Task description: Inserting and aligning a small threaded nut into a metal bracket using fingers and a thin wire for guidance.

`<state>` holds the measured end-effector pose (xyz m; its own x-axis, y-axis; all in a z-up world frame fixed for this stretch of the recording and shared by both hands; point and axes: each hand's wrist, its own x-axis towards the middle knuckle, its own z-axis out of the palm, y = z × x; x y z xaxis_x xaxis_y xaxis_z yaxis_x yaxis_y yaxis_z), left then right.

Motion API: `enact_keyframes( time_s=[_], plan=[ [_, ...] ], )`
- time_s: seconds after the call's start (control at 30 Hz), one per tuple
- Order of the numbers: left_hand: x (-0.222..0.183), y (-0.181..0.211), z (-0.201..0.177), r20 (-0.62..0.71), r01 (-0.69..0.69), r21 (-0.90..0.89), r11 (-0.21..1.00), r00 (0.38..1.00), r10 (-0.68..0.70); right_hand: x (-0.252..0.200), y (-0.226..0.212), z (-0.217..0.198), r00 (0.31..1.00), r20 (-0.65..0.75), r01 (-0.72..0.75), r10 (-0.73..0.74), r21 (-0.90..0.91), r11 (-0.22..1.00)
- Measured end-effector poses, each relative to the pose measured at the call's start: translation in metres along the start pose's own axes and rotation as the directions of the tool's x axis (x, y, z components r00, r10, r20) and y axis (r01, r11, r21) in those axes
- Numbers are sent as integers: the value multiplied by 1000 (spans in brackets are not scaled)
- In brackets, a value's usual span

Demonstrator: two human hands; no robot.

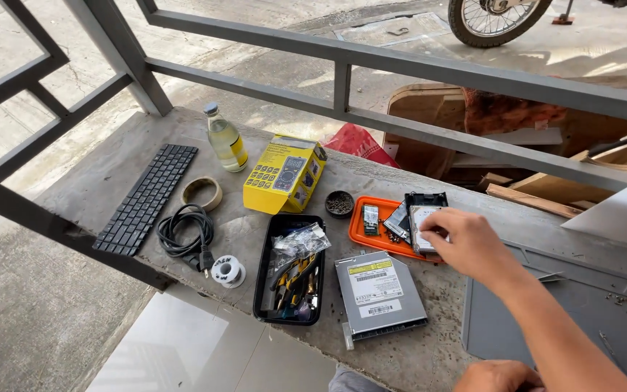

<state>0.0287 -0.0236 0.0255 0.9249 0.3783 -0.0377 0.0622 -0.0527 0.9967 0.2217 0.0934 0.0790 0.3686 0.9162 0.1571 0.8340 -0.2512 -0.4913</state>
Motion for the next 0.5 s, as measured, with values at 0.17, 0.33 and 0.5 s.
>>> enact_keyframes(
  time_s=[0.17, 0.33, 0.5],
  plan=[
    [14, -39, 8, 27, -60, 39, 997, 998, 59, -52, 48, -49, 980, -113, -167, 166, 5, 986],
    [13, -19, 11, -42, -146, 118, 982, 988, 151, -33, 36, -30, 990, -128, 64, -65, -15, 998],
    [5, 4, 1, -47, -4, -25, 1000, 999, 3, 26, 15, 42, 953, 115, 298, -280, -189, 936]
  ],
)
